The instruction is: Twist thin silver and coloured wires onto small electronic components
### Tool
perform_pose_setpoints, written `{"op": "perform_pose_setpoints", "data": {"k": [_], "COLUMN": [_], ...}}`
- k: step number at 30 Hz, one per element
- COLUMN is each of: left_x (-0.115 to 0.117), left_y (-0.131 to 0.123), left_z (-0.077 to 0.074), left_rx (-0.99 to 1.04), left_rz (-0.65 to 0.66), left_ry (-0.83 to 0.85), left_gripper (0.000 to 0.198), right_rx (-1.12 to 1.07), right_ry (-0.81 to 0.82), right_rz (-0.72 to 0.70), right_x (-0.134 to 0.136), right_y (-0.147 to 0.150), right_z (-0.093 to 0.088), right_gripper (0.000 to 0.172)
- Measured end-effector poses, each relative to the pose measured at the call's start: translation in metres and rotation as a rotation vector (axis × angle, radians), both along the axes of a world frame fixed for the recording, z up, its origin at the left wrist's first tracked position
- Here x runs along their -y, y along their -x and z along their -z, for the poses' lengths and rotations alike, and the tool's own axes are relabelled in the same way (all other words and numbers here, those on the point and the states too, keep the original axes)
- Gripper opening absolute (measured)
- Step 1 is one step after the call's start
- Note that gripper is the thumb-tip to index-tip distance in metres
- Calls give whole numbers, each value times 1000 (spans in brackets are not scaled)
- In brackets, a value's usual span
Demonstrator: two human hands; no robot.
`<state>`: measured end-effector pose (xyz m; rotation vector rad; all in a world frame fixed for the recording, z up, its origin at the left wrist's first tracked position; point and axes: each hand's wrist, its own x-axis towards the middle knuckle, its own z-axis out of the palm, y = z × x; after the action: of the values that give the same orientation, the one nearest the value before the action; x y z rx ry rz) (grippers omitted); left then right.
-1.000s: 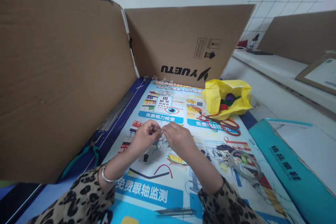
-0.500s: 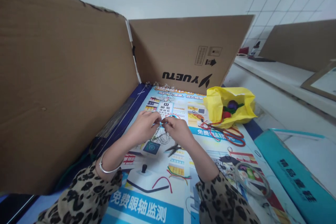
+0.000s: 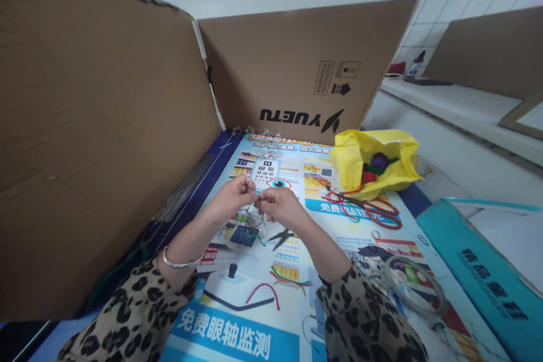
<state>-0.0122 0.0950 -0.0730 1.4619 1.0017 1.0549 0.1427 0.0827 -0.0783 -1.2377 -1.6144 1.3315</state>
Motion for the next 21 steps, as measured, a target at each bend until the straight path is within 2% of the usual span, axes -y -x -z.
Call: {"op": "perform_pose_setpoints", "data": {"k": [8,13,16,21], "left_x": [11,5,2,3], "left_y": [-7,2,7,7], "left_z": [-7,-2,1,-2], "left_rx": [-54,-34,-98,-60], "left_rz": [14,12,44,73], "left_ry": [-126,-182,-158,-44], "left_gripper": [11,9,11,12], "right_rx": [-140,-232,-271,-263], "right_ry": [52,16,-22,-94], "right_rz": [46,83,124,190], "right_x": [3,2,3,4], "right_y": [6,6,8,9], "right_z": [3,6,7,11], "right_gripper": [13,22,23,22]}}
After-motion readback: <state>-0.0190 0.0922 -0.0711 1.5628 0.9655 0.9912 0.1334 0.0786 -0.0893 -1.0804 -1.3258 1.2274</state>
